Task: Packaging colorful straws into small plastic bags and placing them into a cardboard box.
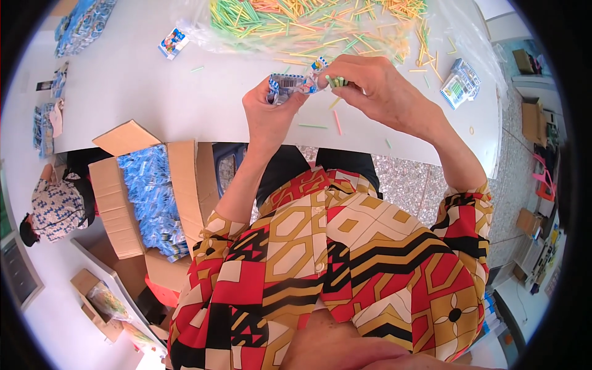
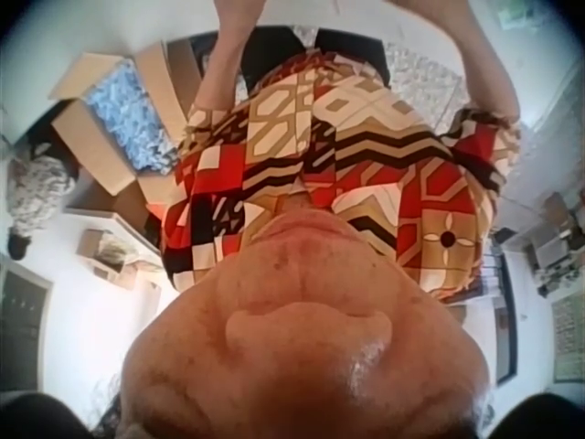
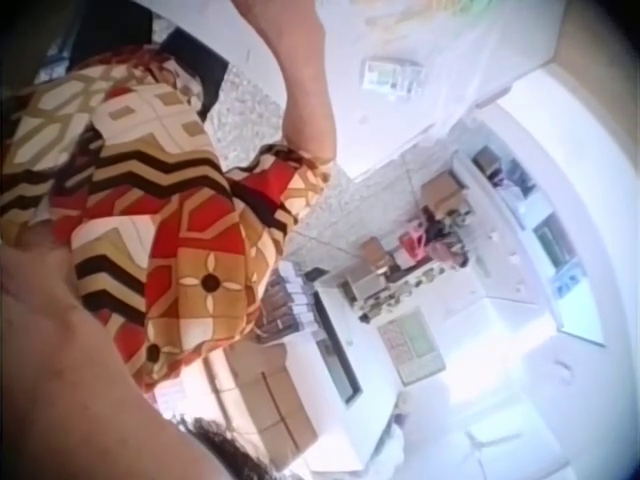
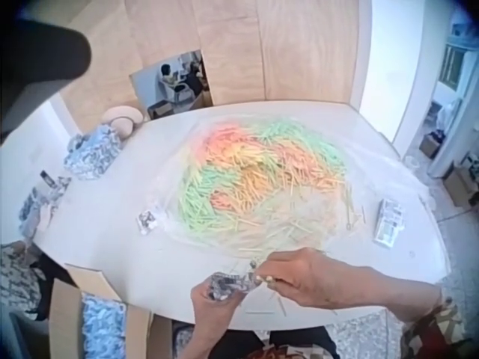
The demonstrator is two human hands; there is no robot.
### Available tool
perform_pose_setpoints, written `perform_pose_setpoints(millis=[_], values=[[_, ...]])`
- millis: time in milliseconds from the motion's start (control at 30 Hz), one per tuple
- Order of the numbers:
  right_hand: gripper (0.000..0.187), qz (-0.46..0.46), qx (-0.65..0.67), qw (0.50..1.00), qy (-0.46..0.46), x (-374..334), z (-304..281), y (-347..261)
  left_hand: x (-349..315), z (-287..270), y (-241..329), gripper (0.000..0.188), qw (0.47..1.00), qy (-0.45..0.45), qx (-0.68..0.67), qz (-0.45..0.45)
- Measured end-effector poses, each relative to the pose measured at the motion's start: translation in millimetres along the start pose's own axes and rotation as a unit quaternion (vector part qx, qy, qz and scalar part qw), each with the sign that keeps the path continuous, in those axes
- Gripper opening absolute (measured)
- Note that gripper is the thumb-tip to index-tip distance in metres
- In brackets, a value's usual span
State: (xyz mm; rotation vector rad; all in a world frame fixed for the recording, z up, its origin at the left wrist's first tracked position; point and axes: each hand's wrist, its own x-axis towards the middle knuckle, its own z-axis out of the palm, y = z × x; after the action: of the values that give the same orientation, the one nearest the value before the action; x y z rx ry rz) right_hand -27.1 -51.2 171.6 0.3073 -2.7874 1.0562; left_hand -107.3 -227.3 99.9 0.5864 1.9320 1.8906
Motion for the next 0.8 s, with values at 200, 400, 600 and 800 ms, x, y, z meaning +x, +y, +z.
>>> perform_pose_setpoints(millis=[200, 400, 600, 800], values=[[0.017, 0.038, 0.025, 0.999, -0.008, -4.1, -8.7, -1.7, -0.7, 2.7, -0.3, 0.010, 1.000, 0.014, -0.013, -0.006], [0.014, 0.104, 0.173, 0.973, 0.108, -7.3, -35.9, -2.8, -0.2, 2.5, -5.7, 0.010, 0.998, 0.014, -0.052, -0.013], [0.017, -0.067, -0.015, 0.975, 0.210, -1.0, -21.0, -12.7, -0.9, 2.6, -3.8, 0.011, 0.998, 0.012, -0.053, -0.025], [0.029, -0.230, -0.131, 0.947, 0.183, -1.7, -1.4, -2.6, -1.6, 3.7, 0.0, 0.012, 0.998, 0.013, -0.060, -0.025]])
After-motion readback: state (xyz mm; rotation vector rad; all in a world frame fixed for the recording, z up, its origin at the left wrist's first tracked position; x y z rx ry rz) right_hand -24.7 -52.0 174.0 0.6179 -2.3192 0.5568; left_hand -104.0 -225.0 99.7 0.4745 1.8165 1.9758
